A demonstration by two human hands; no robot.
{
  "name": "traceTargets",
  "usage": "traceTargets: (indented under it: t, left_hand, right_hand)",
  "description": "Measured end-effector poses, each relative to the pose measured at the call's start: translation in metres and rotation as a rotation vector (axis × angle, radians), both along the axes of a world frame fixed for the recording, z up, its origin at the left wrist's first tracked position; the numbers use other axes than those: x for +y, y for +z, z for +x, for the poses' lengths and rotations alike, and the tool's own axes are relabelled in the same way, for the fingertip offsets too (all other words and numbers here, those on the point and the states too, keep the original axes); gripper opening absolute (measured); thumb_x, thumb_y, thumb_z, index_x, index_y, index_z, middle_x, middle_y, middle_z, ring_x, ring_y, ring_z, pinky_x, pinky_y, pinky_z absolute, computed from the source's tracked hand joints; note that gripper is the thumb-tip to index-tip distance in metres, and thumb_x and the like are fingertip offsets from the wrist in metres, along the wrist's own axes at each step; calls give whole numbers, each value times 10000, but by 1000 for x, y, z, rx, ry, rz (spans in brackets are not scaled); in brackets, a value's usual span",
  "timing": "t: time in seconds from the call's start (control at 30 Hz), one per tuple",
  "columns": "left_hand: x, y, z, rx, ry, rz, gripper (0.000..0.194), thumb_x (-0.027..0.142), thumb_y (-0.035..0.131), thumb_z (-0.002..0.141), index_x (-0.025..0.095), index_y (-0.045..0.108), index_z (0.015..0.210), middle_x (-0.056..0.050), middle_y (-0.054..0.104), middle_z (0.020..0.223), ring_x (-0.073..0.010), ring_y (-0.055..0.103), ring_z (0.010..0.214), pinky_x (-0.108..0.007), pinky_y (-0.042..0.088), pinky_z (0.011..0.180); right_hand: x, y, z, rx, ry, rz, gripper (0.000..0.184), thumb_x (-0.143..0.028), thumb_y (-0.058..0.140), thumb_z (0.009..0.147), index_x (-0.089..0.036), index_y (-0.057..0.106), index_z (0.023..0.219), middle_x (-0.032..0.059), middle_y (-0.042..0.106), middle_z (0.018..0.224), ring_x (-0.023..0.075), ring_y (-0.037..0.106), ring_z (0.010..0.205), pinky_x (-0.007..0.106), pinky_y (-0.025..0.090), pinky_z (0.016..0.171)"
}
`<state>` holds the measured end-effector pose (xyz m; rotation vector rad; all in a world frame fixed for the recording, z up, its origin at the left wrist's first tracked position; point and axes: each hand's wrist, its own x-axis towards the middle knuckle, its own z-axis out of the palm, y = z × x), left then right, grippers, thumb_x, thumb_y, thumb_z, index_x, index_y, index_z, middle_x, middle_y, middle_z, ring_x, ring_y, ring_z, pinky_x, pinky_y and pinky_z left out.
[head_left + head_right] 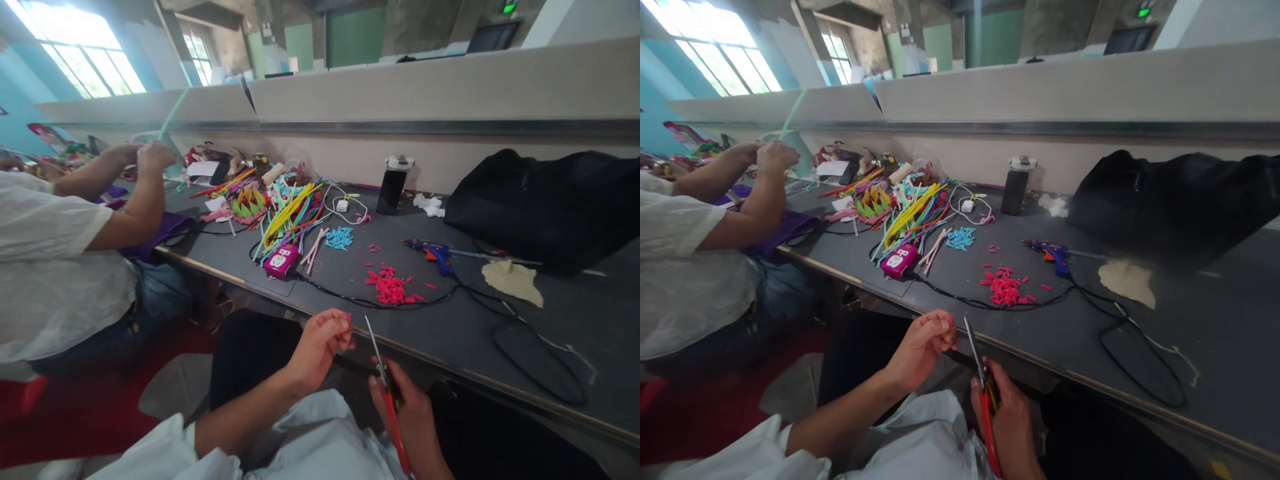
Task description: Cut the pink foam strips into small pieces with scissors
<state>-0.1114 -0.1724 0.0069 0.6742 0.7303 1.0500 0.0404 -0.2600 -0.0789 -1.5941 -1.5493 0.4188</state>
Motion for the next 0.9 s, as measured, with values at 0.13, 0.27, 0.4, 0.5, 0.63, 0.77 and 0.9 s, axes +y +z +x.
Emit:
traceTargets:
  t: [0.13, 0.27, 0.4, 0.5, 0.63, 0.77, 0.9]
  left_hand:
    - [-1, -15, -9, 132, -242, -17, 95, 234, 619, 688, 165, 571, 644, 31, 490, 549, -86, 415, 476, -245, 400, 560]
    - [4, -28, -30, 811, -376, 458, 48, 135, 638, 604, 174, 611, 595, 22, 536, 553, -102, 449, 523, -214, 332, 535]
    - [29, -17, -40, 1092, -311, 729, 103, 171, 582, 729, 185, 682, 753, 6, 624, 646, -112, 519, 578, -210, 365, 567]
    - [67, -3, -26, 1176, -188, 878, 89, 195, 594, 748, 180, 680, 760, 0, 651, 673, -121, 559, 622, -214, 390, 605]
    - [137, -1, 13, 1248, -136, 941, 103, 206, 596, 750, 163, 688, 769, -10, 667, 691, -130, 569, 634, -224, 390, 609]
    - [201, -12, 51, 1310, -131, 975, 121, 188, 604, 748, 154, 706, 804, -36, 690, 743, -158, 582, 691, -252, 398, 660]
    - [238, -23, 73, 1345, -163, 1006, 124, 178, 604, 765, 150, 713, 815, -62, 706, 800, -171, 595, 735, -260, 410, 695]
  right_hand:
    - [0, -1, -2, 46, 50, -35, 347, -353, 557, 843, -141, 676, 1090, 88, 761, 958, 199, 739, 821, 265, 589, 753]
    - [-2, -2, -3, 20, 109, -72, 300, -310, 557, 845, -170, 666, 1088, 63, 761, 962, 179, 738, 825, 230, 587, 723]
    - [-4, 1, -3, 27, 133, -32, 287, -308, 570, 843, -180, 665, 1082, 41, 764, 940, 160, 738, 790, 206, 586, 708]
    - [-5, 2, -5, 56, 104, 5, 292, -304, 585, 835, -175, 666, 1083, 40, 766, 928, 155, 741, 771, 190, 585, 698]
    - [-6, -2, -7, 71, 85, 46, 287, -293, 588, 832, -174, 667, 1080, 54, 763, 975, 169, 742, 825, 194, 582, 733]
    - [-6, -8, -4, 97, 84, 25, 295, -291, 585, 830, -176, 668, 1089, 59, 761, 991, 177, 743, 822, 208, 583, 740]
    - [-3, -6, 3, 144, 67, -35, 296, -316, 568, 843, -182, 678, 1083, 54, 766, 961, 184, 744, 796, 216, 587, 715]
